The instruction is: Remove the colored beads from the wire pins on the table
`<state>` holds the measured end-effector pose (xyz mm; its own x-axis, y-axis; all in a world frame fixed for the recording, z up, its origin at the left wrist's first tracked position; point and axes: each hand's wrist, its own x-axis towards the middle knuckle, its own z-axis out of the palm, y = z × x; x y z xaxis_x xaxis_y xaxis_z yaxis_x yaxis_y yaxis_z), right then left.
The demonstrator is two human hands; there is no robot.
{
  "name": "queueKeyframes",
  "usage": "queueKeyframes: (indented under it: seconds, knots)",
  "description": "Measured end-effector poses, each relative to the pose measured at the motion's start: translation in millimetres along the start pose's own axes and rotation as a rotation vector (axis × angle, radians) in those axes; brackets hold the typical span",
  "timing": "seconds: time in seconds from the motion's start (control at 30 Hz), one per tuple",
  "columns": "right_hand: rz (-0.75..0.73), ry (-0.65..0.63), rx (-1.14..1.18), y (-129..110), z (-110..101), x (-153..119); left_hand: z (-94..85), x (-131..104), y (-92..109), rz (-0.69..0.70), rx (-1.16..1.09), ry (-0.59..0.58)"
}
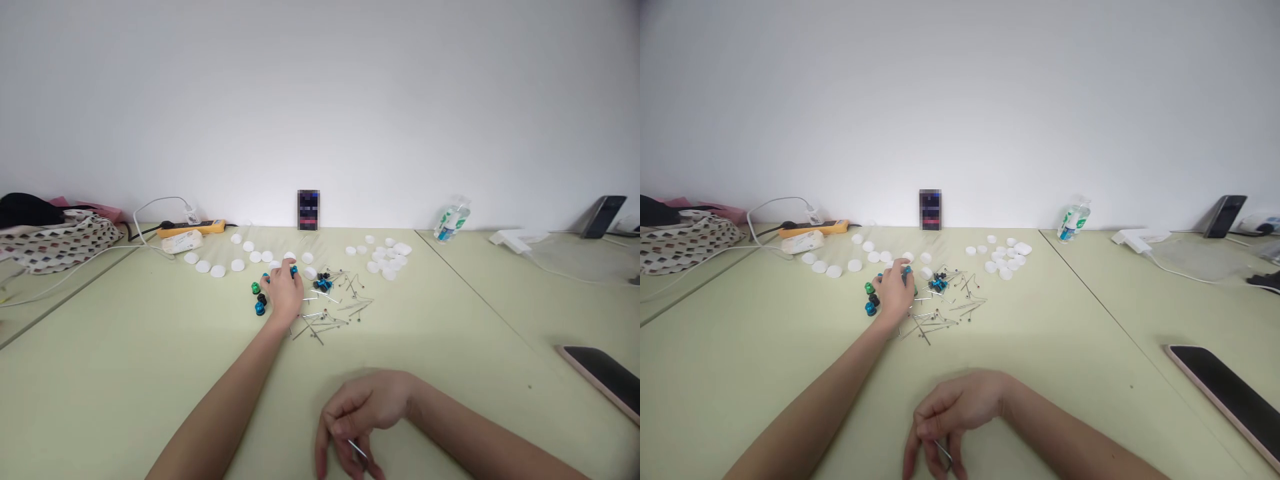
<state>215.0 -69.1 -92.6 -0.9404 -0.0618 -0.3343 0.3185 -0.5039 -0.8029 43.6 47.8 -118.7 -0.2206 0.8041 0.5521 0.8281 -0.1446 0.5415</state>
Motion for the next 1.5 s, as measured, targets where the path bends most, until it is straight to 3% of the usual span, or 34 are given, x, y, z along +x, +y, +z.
queueKeyframes:
  seconds: [0.17,0.47,0.73,0.93,1.1,1.2,1.3,1.4,1.5]
  knots:
    - [-0.349,0.299,0.162,11,-18,7,-0.8,4,-3,-0.091,-0.014,-0.053]
    - [-0.558,0.644,0.229,1,-31,-1,6.6,11,-24,-0.168,-0.179,0.001]
    - [-0.593,0.691,0.248,1,-34,-1,8.5,13,-31,-0.222,-0.174,-0.001]
    - [-0.593,0.733,0.213,0,-39,-4,9.8,12,-30,-0.186,-0.164,-0.024]
    - [-0.611,0.871,0.171,1,-49,-12,0.6,8,-14,-0.079,-0.124,0.013]
    - [-0.632,0.962,0.131,2,-54,-18,-4.2,0,3,0.186,-0.059,0.011]
    - [-0.642,1.025,0.083,1,-58,-24,-1.7,-8,18,0.434,0.017,-0.103]
    - [-0.644,1.054,0.058,0,-60,-26,5.4,-15,24,0.497,0.108,-0.192]
    - [-0.633,1.05,0.05,-1,-60,-26,10.9,-17,25,0.471,0.192,-0.229]
